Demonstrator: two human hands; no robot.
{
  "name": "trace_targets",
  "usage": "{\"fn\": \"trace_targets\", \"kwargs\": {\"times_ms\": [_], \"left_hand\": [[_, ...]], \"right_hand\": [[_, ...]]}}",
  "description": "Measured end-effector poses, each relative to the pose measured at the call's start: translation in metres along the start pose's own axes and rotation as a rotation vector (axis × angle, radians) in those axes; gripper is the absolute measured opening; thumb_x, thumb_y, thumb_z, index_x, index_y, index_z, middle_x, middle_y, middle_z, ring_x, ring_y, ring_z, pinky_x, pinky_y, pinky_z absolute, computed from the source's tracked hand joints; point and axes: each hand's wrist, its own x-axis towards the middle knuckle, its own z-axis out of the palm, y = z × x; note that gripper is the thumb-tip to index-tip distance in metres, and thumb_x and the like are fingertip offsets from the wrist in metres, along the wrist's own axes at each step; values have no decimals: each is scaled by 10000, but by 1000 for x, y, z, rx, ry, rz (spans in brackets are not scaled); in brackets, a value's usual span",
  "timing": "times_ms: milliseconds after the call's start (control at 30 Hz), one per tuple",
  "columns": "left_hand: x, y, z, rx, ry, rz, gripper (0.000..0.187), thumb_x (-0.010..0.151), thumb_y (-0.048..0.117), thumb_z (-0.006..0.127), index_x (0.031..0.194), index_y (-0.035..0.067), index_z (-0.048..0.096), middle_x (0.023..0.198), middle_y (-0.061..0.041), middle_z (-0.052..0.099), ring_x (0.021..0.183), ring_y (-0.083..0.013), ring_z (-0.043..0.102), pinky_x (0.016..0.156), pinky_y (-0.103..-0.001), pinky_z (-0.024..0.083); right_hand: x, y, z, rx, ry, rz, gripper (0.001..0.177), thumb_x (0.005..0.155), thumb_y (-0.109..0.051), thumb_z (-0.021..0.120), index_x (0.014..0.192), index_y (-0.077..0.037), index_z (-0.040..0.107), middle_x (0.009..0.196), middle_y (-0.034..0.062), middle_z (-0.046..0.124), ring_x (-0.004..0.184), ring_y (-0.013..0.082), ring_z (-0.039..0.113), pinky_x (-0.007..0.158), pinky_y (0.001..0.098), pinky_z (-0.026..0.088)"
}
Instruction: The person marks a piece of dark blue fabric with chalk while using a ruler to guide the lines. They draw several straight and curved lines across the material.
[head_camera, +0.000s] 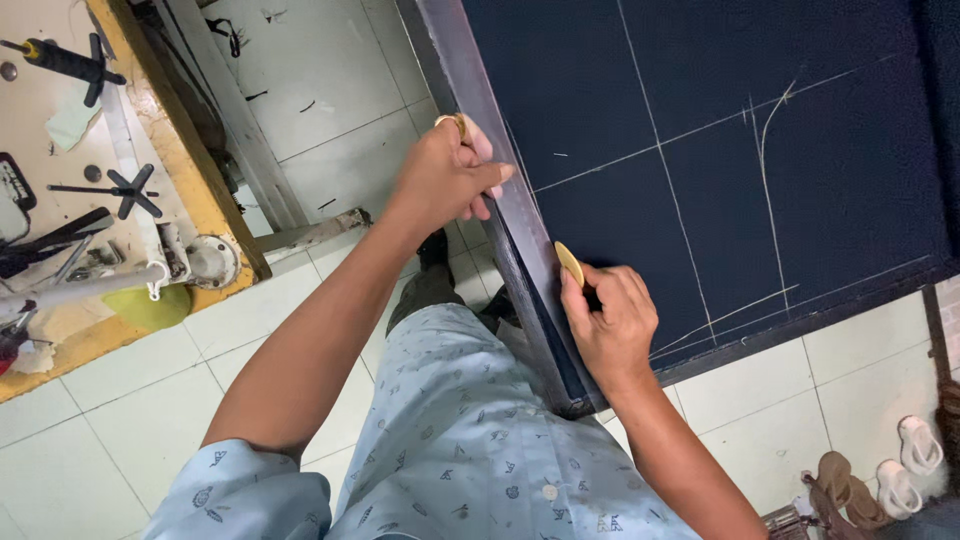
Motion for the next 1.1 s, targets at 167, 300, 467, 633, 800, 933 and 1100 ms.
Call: {"fn": "trace_targets", "kwargs": {"times_ms": [167, 300, 467, 633, 800, 933, 1100], "left_hand": [[8, 1, 2, 23, -13, -23, 348, 847, 79, 761, 1037, -14, 486, 660, -165, 691, 416, -200, 677, 291, -224, 510], [7, 14, 3, 90, -1, -52, 292, 834, 77, 750, 997, 6, 517, 663, -175, 716, 423, -209, 691, 303, -231, 519], [15, 8, 2, 98, -26, -78, 300, 830, 92, 761, 996, 8, 527, 660, -172, 723, 424, -210, 695, 300, -240, 526], [9, 7, -2, 29, -68, -106, 331, 862, 80, 728, 1053, -28, 481, 703, -190, 712, 483, -211, 707, 369, -236, 558], [-57, 35, -7, -194, 135, -196, 370, 834, 150, 826, 980, 133, 487, 777, -143, 728, 623, -273, 749, 524, -341, 604], [-78, 6, -3, -245, 173, -202, 360, 848, 107, 794, 991, 140, 466, 793, -195, 730, 642, -332, 752, 588, -386, 639], [-74, -11, 13, -336, 179, -108, 355, 905, 29, 782, 1048, 51, 458, 804, -265, 735, 616, -337, 760, 563, -428, 666]], "right_hand": [[17, 0, 15, 7, 6, -7, 81, 893, 27, 808, 901, 37, 728, 689, 172, 641, 612, 405, 641, 546, 462, 502], [35, -1, 28, 4, 26, -36, 72, 911, 20, 794, 900, 38, 724, 696, 168, 635, 625, 397, 647, 560, 452, 509], [60, 6, 52, 3, 31, -3, 90, 895, 11, 813, 885, 35, 727, 696, 177, 637, 630, 400, 649, 570, 459, 511], [76, 32, 16, 139, 105, 308, 121, 880, 5, 845, 857, 32, 729, 713, 237, 662, 680, 406, 686, 626, 456, 515], [-20, 50, -125, 7, 91, 572, 214, 1095, -102, 776, 952, -4, 650, 865, 56, 534, 813, 143, 448, 751, 294, 364], [-101, 52, -146, -165, -24, 490, 146, 1002, -89, 825, 1016, 6, 715, 950, 96, 687, 835, 169, 592, 773, 302, 451], [-100, 41, -130, 47, 56, 442, 123, 852, 8, 890, 925, -31, 800, 810, 97, 742, 715, 244, 676, 741, 333, 534]]}}
